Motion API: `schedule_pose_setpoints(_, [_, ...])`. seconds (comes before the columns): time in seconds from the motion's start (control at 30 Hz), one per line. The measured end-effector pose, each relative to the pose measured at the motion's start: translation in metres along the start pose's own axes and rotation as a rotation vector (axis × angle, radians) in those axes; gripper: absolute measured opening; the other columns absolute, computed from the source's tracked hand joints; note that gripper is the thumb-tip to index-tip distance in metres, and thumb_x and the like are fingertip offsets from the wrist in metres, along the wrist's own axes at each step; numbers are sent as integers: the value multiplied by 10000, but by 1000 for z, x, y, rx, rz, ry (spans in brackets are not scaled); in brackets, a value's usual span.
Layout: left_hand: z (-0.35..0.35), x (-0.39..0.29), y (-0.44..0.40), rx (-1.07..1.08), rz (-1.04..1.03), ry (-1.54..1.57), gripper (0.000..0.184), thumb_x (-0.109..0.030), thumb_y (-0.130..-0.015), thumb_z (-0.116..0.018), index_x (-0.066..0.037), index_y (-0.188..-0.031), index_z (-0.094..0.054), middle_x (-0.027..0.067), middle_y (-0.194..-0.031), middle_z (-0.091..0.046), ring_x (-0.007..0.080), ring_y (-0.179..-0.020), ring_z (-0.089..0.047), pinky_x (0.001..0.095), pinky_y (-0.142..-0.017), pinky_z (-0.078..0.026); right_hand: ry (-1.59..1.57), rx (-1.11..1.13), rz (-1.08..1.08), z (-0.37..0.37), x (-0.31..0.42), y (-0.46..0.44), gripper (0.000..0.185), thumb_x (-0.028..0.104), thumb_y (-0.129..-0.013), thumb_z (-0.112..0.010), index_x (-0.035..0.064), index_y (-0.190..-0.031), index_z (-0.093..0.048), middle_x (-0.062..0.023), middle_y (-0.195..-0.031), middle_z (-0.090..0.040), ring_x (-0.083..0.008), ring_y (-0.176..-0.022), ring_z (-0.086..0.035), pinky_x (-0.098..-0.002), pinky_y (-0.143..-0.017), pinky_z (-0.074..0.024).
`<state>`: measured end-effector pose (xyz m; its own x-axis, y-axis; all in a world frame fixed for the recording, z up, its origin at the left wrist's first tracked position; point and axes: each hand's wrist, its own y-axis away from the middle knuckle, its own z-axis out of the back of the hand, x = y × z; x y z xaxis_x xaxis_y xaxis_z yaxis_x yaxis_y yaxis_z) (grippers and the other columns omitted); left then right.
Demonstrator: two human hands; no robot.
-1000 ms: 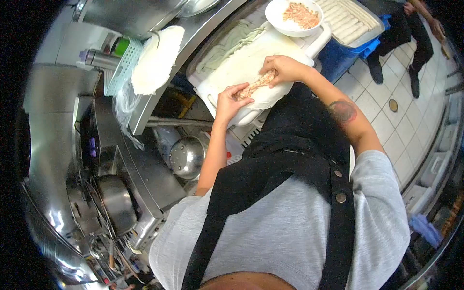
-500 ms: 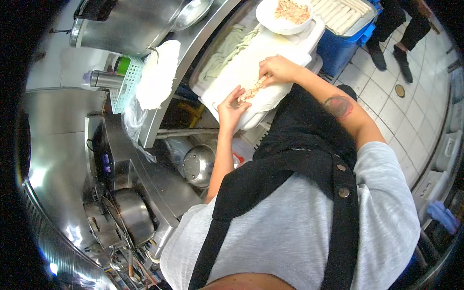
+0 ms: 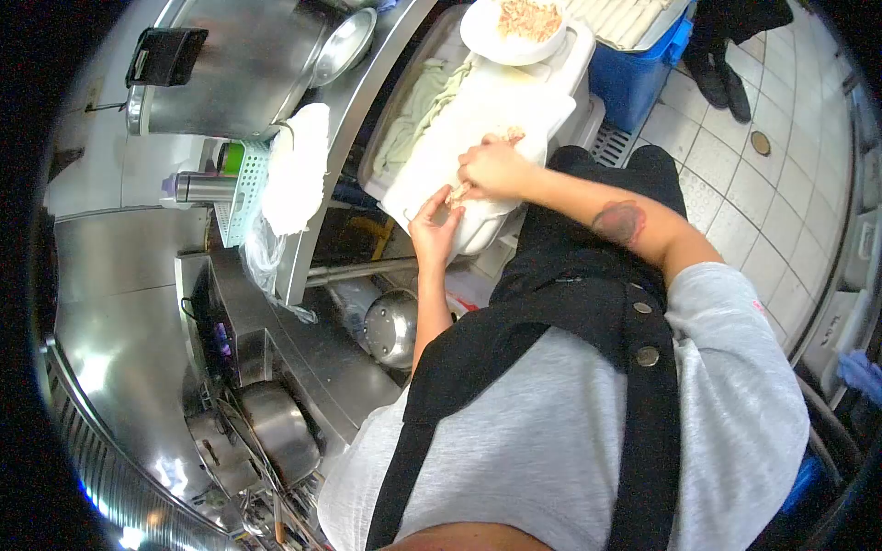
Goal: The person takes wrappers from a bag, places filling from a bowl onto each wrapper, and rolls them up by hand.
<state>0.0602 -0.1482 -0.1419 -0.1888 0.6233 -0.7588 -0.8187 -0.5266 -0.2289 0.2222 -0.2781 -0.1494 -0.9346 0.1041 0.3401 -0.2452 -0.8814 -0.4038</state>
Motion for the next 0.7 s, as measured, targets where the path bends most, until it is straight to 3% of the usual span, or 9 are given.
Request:
schedule_pose_setpoints(0.1, [5, -4, 4, -49, 23, 19, 292, 4, -779, -765, -23, -1069, -746, 123, -1022, -741, 193, -954, -692, 322, -899, -521, -21, -23, 15, 28, -35, 14, 236, 306, -716, -748, 121, -859, -724, -44, -853, -664, -240, -914, -660, -447, -883, -463])
schedule_pose_setpoints(0.17, [6, 1, 6, -94, 18, 39, 229, 10, -770, -766, -14, -997, -757, 123, -979, -741, 197, -916, -694, 314, -874, -523, -58, -27, 39, 44, -60, 21, 244, 257, -729, -766, 89, -902, -729, -59, -850, -670, -249, -882, -668, -414, -834, -500])
schedule_pose_setpoints(0.27, [6, 3, 8, -172, -16, 58, 87, 12, -765, -770, 6, -852, -758, 100, -886, -736, 171, -831, -680, 296, -811, -520, -356, 87, -70, 60, -84, 27, 288, 163, -739, -788, 54, -997, -723, -69, -932, -680, -236, -854, -666, -364, -799, -519])
schedule_pose_setpoints(0.37, [2, -6, 4, -152, -2, 85, 93, 5, -751, -778, -2, -841, -755, 92, -860, -726, 184, -830, -673, 301, -791, -518, -512, 56, -127, 64, -85, 26, 342, 99, -741, -796, 23, -1062, -711, -102, -960, -692, -225, -827, -679, -324, -757, -538])
schedule_pose_setpoints(0.5, [-7, -5, -5, -141, -124, -67, 97, -4, -711, -791, -21, -795, -745, 92, -866, -703, 226, -822, -654, 333, -762, -515, -604, 15, -31, 60, -84, 17, 220, 72, -758, -794, 8, -960, -738, -84, -956, -695, -186, -819, -672, -298, -774, -542])
schedule_pose_setpoints(0.7, [-5, -23, -7, -121, -229, -167, 109, -2, -686, -794, -20, -762, -718, 98, -903, -689, 261, -831, -651, 363, -769, -518, -749, 8, -197, 51, -99, 26, 121, 51, -735, -786, 2, -829, -728, -77, -861, -681, -158, -773, -660, -288, -740, -535])
